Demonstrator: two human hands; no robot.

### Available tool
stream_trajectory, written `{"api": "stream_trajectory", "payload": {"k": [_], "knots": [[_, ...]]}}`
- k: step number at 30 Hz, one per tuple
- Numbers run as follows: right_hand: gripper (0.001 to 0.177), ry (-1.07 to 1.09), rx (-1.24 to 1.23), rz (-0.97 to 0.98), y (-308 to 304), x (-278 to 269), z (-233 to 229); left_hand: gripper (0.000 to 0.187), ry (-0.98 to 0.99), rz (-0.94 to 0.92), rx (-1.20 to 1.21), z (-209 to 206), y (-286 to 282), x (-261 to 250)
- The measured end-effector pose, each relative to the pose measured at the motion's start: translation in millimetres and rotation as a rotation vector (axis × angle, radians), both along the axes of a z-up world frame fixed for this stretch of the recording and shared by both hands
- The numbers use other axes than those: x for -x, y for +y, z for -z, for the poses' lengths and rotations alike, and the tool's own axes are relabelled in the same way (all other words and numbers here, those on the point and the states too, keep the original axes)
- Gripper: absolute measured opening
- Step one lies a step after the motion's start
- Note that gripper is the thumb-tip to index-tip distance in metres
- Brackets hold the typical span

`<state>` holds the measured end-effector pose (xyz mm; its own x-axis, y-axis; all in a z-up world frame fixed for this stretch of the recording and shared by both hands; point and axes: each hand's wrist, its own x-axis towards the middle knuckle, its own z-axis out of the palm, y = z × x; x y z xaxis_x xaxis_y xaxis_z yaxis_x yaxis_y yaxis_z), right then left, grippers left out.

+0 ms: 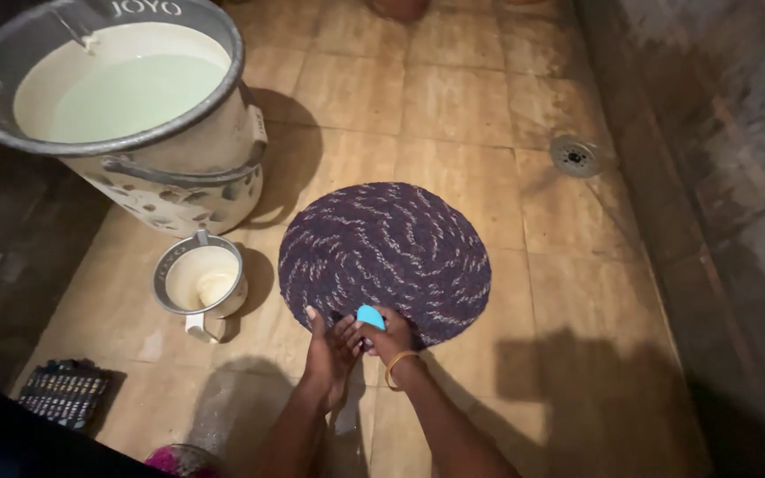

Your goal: The person cleans a small circular rug by rubbing it with their hands and applying a small blue bar of soap.

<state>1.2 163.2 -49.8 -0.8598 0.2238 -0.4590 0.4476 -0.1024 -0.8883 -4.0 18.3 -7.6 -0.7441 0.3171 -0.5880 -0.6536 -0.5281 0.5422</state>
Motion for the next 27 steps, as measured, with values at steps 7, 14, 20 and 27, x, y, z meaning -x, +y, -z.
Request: {"api": "stream_trajectory", "payload": {"k": [7, 14, 20, 27], "knots": [[0.061, 0.187, -0.114, -0.044, 1, -10, -8, 0.105, 0.05, 0.116, 0.153, -12, 13, -9], [0.053, 0.302, -0.249, -0.097, 5, -16, -23, 0.104, 0.043, 0.063, 0.215, 0, 19, -6], [0.051, 0.404, -0.73, -0.139, 2, -21, -49, 0.089, 0.061, -0.05, 0.363, 5, 24, -2], [0.051, 0.31, -0.983, -0.366, 12, -29, -91, 0.036, 0.756, 0.075, 1.227, -52, 26, -9]]}}
